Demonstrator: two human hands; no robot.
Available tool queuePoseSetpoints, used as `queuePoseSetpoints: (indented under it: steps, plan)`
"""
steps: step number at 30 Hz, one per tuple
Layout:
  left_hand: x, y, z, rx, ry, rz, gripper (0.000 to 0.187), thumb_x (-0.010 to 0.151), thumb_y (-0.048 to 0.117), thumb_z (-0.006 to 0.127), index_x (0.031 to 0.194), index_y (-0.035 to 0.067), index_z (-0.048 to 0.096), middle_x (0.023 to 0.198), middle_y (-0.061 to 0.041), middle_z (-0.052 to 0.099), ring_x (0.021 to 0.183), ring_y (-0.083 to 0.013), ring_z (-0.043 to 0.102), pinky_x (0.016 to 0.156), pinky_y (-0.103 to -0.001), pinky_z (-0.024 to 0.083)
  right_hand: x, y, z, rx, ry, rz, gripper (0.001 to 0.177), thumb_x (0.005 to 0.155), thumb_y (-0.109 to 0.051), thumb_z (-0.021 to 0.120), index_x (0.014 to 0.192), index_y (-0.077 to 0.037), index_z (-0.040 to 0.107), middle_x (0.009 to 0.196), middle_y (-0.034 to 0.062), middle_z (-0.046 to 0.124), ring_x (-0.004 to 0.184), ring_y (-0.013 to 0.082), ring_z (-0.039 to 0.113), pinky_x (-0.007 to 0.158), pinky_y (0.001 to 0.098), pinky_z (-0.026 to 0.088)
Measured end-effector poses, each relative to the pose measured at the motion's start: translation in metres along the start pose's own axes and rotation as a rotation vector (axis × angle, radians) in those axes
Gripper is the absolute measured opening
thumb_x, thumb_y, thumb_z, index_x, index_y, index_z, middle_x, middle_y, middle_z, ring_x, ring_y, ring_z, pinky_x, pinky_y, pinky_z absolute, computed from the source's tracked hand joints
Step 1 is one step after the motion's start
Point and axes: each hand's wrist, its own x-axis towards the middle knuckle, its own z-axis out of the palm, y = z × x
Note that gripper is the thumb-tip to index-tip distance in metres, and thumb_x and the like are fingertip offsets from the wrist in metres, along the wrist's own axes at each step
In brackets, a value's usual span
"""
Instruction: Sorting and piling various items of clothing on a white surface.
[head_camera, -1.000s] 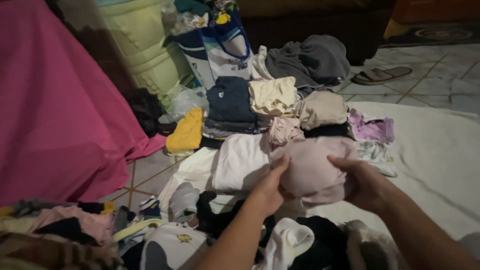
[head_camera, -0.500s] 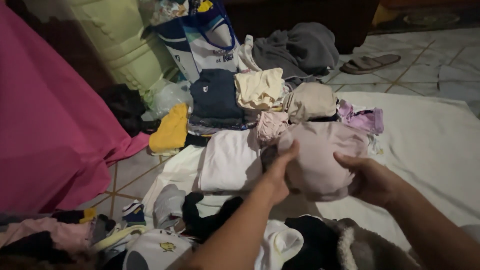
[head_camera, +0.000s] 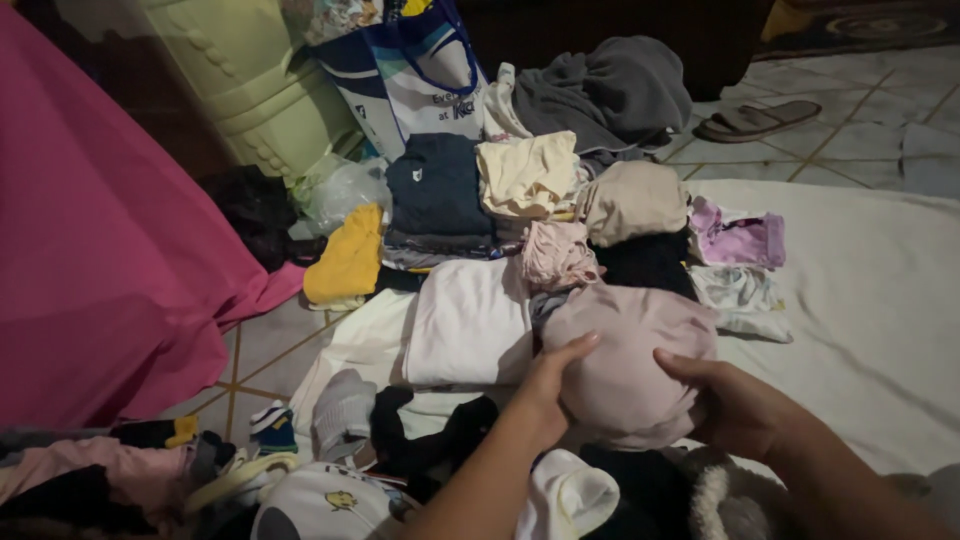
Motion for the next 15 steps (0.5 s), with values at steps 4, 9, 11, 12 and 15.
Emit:
queuePoseSetpoints:
  steps: [4,9,11,12,15]
  plan:
    - [-0.004,0.001,-0.01,0.012,0.077,-0.019,0.06,0.078,0.032,0.08,0.132,0.01,0.067,0.127,-0.007,0.071,0.114,-0.0249,0.066,0.099,-0.041,0.053,0.016,0.002,-0.013,-0.008,-0.045,0.046,0.063,0.079,-0.038,0.072,0.132,-0.006,0.063,0.117,0.0125,0.076,0.102,0.0304,0.071,0.091,0.0465,0.056]
    - [-0.002,0.004,-0.007,0.094,0.143,0.123,0.068,0.071,0.028,0.085,0.132,0.008,0.064,0.129,-0.009,0.071,0.118,-0.0258,0.066,0.102,-0.042,0.052,0.008,-0.007,-0.019,-0.083,0.066,0.019,0.067,0.082,-0.052,0.07,0.134,-0.009,0.065,0.125,0.0099,0.065,0.106,0.0286,0.059,0.092,0.0453,0.048]
    - [0.003,0.004,0.001,0.107,0.16,0.115,0.07,0.07,0.027,0.086,0.134,0.01,0.062,0.129,-0.008,0.07,0.12,-0.0246,0.065,0.103,-0.042,0.051,0.009,-0.011,-0.02,-0.052,0.061,-0.001,0.067,0.08,-0.054,0.067,0.132,-0.012,0.064,0.124,0.0096,0.067,0.107,0.0291,0.061,0.092,0.0467,0.048]
    - [0.006,0.004,0.004,0.121,0.178,0.109,0.073,0.07,0.026,0.087,0.136,0.012,0.059,0.13,-0.006,0.069,0.121,-0.0234,0.063,0.104,-0.042,0.05,0.009,-0.013,-0.021,-0.02,0.053,-0.022,0.067,0.078,-0.056,0.064,0.13,-0.015,0.064,0.124,0.0093,0.068,0.107,0.0296,0.063,0.093,0.048,0.048]
    - [0.004,0.005,0.009,0.097,0.224,0.052,0.073,0.07,0.025,0.086,0.136,0.015,0.056,0.129,-0.004,0.068,0.121,-0.0227,0.063,0.105,-0.044,0.049,0.011,-0.032,-0.023,0.079,0.115,-0.031,0.066,0.081,-0.059,0.059,0.129,-0.013,0.062,0.123,0.0103,0.069,0.109,0.0305,0.065,0.094,0.0494,0.049]
